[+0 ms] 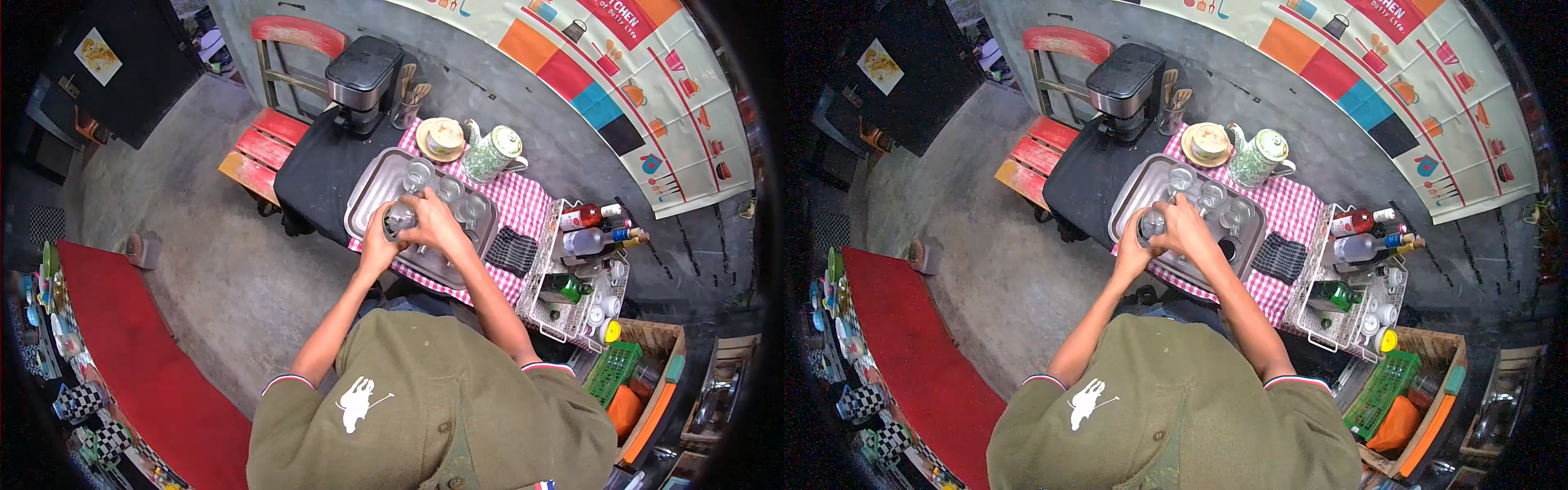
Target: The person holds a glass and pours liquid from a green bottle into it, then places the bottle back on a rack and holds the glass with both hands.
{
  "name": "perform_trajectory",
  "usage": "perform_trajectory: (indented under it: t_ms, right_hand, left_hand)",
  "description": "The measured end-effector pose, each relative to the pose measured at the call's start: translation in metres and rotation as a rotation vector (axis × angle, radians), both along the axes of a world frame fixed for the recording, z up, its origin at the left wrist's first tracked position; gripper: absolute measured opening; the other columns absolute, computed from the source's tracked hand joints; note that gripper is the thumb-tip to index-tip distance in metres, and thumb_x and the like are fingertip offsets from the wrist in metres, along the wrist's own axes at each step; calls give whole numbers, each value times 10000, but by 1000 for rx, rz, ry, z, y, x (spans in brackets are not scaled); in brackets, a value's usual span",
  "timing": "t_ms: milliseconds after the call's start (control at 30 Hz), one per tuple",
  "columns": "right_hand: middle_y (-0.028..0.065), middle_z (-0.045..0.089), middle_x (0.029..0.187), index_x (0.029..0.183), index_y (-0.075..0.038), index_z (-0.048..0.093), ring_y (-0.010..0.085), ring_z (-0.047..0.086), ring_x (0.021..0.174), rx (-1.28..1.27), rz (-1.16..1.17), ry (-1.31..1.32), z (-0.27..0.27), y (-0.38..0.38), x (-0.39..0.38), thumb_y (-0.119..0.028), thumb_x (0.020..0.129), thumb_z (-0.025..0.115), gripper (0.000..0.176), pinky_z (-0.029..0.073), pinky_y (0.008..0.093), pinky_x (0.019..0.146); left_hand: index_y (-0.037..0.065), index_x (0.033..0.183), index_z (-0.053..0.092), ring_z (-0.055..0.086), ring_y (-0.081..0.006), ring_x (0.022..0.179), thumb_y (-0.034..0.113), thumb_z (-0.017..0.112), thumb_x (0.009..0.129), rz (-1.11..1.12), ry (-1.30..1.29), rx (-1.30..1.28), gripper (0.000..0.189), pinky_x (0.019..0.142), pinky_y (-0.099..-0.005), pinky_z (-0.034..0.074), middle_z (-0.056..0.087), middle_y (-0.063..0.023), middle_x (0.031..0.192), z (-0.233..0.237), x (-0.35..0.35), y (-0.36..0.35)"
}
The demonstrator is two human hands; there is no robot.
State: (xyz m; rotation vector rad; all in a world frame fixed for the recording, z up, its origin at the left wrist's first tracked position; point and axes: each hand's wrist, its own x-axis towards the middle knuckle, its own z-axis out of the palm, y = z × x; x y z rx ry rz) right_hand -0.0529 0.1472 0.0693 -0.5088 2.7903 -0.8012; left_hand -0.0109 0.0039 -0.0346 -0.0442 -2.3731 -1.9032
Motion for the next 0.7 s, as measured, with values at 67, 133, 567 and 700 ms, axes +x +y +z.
perform_trajectory:
  t_ms: [67, 133, 567, 700]
  right_hand:
    - [240, 544, 1108, 1251, -50, 625, 432, 594, 1056, -34, 9, 13, 3, 0, 0, -201, 577, 799, 713, 499, 483, 928]
    - [217, 549, 1094, 1251, -46, 611, 411, 594, 1058, -45, 18, 57, 9, 0, 1, -187, 574, 786, 714, 496, 469, 925]
    - [192, 561, 1075, 1220, -62, 616, 392, 595, 1035, -40, 47, 56, 11, -3, 4, -156, 613, 804, 642, 498, 467, 893]
    - [193, 569, 1098, 1234, -52, 618, 386, 595, 1051, -38, 72, 44, 11, -2, 3, -171, 639, 804, 634, 498, 461, 900]
  left_hand:
    - [-2, 1363, 472, 549, -328, 1248, 39, 842, 577, 5, 11, -14, 870, 1045, -399, 452, 552, -171, 1333, 1, 1, 0]
    - [-5, 1369, 466, 546, -330, 1250, 50, 855, 577, -7, 22, -7, 884, 1046, -401, 451, 549, -171, 1334, 2, 0, 0]
    - [14, 1385, 457, 543, -335, 1255, 63, 866, 572, -20, -46, 6, 911, 1044, -402, 453, 545, -163, 1336, -2, 0, -4]
    - [11, 1385, 457, 537, -334, 1262, 71, 869, 571, -27, -49, 14, 914, 1044, -405, 452, 541, -166, 1339, 6, 2, -5]
